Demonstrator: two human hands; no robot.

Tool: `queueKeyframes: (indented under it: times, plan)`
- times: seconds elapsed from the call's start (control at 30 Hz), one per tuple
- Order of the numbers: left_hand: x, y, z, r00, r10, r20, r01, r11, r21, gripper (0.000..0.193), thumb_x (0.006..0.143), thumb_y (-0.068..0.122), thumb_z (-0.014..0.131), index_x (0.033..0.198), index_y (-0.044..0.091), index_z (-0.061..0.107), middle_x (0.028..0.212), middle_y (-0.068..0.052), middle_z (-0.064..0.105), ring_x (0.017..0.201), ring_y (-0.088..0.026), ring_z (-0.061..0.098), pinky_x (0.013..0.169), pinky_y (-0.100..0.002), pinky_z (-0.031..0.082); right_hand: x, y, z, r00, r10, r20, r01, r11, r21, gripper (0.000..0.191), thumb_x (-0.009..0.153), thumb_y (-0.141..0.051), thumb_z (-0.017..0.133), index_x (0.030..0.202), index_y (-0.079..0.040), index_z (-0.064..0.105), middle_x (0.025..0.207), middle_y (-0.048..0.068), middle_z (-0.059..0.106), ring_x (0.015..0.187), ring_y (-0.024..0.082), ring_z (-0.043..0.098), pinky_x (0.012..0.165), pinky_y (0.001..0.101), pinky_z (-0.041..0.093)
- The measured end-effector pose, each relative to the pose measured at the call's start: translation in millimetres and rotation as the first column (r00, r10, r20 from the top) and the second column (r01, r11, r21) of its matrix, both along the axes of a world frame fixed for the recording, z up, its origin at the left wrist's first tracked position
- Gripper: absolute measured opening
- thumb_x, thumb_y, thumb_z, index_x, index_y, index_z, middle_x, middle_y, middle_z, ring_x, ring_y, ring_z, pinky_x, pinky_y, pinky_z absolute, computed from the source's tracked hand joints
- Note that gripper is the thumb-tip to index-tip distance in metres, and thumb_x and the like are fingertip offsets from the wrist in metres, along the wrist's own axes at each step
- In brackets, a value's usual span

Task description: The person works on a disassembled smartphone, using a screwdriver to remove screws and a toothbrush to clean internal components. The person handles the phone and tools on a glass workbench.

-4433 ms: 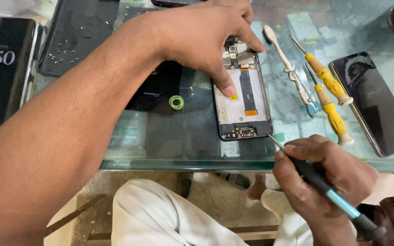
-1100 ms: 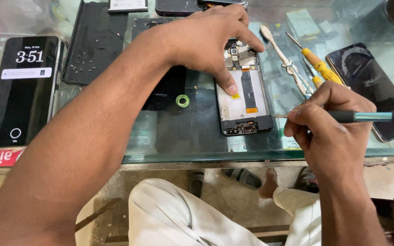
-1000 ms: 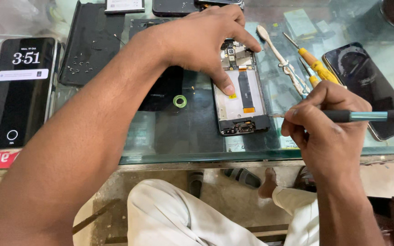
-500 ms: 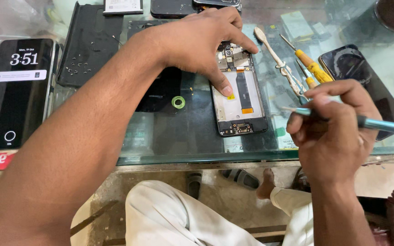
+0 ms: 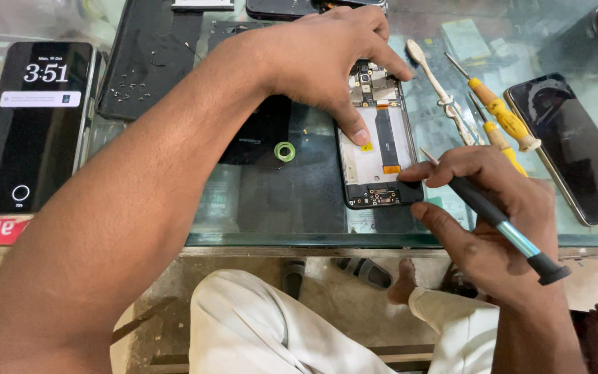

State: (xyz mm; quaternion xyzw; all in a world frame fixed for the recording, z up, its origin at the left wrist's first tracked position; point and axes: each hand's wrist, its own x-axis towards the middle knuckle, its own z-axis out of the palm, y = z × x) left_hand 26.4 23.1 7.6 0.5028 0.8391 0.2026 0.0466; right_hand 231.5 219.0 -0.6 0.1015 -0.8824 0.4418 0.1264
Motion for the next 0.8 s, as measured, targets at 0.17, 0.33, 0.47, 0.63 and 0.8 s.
queueKeyframes:
  times: [0.17, 0.33, 0.47, 0.63, 0.8]
  plan:
    - [1.8, 1.4, 2.4, 1.0, 0.015, 0.016, -0.015, 1.0, -0.013, 0.094, 0.046, 0.045, 0.103, 0.133, 0.027, 0.069, 0.125, -0.005, 0.055, 0.117, -0.027, 0.055, 0.095, -0.039, 0.048, -2.3, 4.7, -5.2, 0.996, 0.033, 0.079, -0.018, 0.982, -0.186, 0.029, 0.082, 0.01, 0.075, 0.104, -0.003, 0.06, 0.108, 0.012, 0.077, 0.11, 0.019, 0.075, 0.094, 0.0313, 0.062]
    - [2.0, -0.5, 4.4, 0.998, 0.006, 0.057, -0.005, 1.0, -0.024, 0.092, 0.049, 0.041, 0.101, 0.134, 0.027, 0.068, 0.124, -0.004, 0.056, 0.118, -0.025, 0.055, 0.095, -0.038, 0.048, -1.6, 5.1, -6.4, 0.997, 0.027, 0.074, -0.017, 0.991, -0.135, 0.036, 0.078, 0.011, 0.079, 0.104, -0.002, 0.059, 0.108, 0.014, 0.076, 0.108, 0.02, 0.075, 0.091, 0.0318, 0.061]
    - [1.4, -0.3, 3.5, 1.0, -0.012, 0.014, 0.012, 1.0, -0.005, 0.092, 0.049, 0.043, 0.103, 0.133, 0.026, 0.069, 0.125, -0.005, 0.056, 0.118, -0.027, 0.053, 0.096, -0.039, 0.047, -2.2, 3.4, -9.4, 0.995, 0.041, 0.087, -0.019, 0.971, -0.237, 0.036, 0.079, 0.012, 0.077, 0.107, -0.002, 0.059, 0.11, 0.014, 0.075, 0.111, 0.02, 0.073, 0.097, 0.033, 0.061]
    - [-2.9, -0.6, -1.7, 0.999, 0.003, 0.043, -0.002, 1.0, -0.025, 0.092, 0.049, 0.042, 0.1, 0.134, 0.027, 0.068, 0.128, -0.005, 0.054, 0.119, -0.027, 0.055, 0.096, -0.039, 0.048, -2.0, 4.0, -9.9, 0.995, 0.043, 0.095, -0.018, 0.967, -0.255, 0.035, 0.082, 0.011, 0.074, 0.11, -0.002, 0.059, 0.112, 0.013, 0.075, 0.113, 0.019, 0.072, 0.097, 0.0322, 0.06]
    - [-1.1, -2.2, 3.7, 0.995, -0.08, -0.066, 0.082, 0.996, 0.021, 0.091, 0.053, 0.043, 0.103, 0.135, 0.023, 0.069, 0.124, -0.011, 0.057, 0.116, -0.032, 0.054, 0.094, -0.041, 0.047, -3.2, 3.0, -6.2, 0.992, 0.001, 0.126, 0.02, 0.987, -0.161, 0.033, 0.081, 0.012, 0.076, 0.107, -0.001, 0.06, 0.108, 0.012, 0.077, 0.106, 0.017, 0.073, 0.094, 0.03, 0.059]
